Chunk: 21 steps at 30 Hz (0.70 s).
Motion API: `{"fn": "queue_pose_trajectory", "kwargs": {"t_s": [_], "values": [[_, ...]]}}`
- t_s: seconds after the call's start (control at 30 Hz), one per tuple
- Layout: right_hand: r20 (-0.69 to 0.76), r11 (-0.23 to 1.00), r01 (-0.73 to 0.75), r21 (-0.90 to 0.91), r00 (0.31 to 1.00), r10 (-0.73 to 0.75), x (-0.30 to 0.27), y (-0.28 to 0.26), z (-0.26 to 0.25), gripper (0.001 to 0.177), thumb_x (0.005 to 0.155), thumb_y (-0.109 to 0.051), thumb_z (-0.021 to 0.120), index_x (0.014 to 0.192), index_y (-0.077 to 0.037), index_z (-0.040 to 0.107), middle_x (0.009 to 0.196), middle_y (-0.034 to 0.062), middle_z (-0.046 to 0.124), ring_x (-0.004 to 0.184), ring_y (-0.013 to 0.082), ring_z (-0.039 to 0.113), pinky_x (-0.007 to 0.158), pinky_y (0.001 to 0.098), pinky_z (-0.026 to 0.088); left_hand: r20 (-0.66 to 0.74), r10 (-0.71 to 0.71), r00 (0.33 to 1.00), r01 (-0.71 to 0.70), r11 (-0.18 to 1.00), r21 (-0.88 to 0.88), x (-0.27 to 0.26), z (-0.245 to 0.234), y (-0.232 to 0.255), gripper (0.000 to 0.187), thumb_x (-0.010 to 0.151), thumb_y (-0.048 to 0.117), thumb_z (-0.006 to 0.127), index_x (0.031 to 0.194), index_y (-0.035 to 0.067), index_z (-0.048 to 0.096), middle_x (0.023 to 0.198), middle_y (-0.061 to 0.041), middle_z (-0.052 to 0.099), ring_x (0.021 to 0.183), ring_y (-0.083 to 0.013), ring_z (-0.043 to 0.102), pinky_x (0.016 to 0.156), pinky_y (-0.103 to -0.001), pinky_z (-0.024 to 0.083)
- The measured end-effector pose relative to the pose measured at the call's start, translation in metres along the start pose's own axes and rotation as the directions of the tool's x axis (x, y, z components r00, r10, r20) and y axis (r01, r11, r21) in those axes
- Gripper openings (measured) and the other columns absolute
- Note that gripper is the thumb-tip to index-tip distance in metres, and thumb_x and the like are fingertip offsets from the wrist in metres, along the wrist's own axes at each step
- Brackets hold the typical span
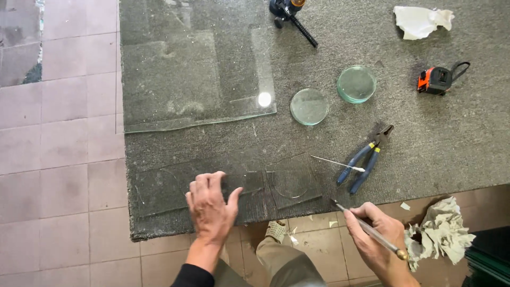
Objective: Cutting glass sheets into specific shapes using a glass cutter and pliers on a workshop table
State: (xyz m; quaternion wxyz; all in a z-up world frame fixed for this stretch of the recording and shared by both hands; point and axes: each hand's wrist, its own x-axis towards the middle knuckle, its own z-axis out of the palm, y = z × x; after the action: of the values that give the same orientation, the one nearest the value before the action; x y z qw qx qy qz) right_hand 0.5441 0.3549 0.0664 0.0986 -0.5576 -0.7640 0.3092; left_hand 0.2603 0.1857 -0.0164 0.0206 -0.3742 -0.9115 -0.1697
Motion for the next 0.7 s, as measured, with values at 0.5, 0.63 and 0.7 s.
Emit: {"fn": "queue_pose_trajectory", "kwargs": {"t_s": [0.5,0.63,0.7], "values": [[-0.023,0.993,0.119,0.016,0.993,-0.118,-0.002,-0.041,0.042,0.019,0.087,-0.024,0.075,0.073,-0.012,0.069,0.056,-0.0049,0.060,0.053,0.0065,0.047,0.055,0.0255,0.041,-0.131,0.075,0.989,-0.054,0.986,0.156,0.021,-0.014,-0.076,0.101,0.057,0.081,0.082,0.137,0.025,0.058,0.125,-0.009,0.055,0.111,-0.0294,0.056,0.094,-0.046,0.043],[-0.021,0.994,0.101,0.041,0.995,-0.100,0.000,-0.043,0.045,0.020,0.087,-0.021,0.075,0.071,-0.011,0.067,0.056,-0.0052,0.058,0.054,0.0058,0.045,0.054,0.0249,0.039,-0.099,0.116,0.988,-0.108,0.990,0.087,0.018,-0.017,-0.033,0.090,0.066,0.076,0.081,0.134,0.023,0.059,0.122,-0.007,0.053,0.104,-0.0241,0.052,0.088,-0.039,0.038],[0.004,0.997,0.071,0.021,0.997,-0.071,0.003,-0.043,0.046,0.022,0.086,-0.020,0.074,0.068,-0.011,0.065,0.057,-0.0045,0.058,0.053,0.0077,0.045,0.056,0.0257,0.039,-0.011,0.209,0.978,-0.209,0.975,-0.072,0.011,-0.010,0.004,0.065,0.073,0.054,0.087,0.123,0.020,0.063,0.120,-0.009,0.058,0.105,-0.0267,0.055,0.088,-0.040,0.038]]}}
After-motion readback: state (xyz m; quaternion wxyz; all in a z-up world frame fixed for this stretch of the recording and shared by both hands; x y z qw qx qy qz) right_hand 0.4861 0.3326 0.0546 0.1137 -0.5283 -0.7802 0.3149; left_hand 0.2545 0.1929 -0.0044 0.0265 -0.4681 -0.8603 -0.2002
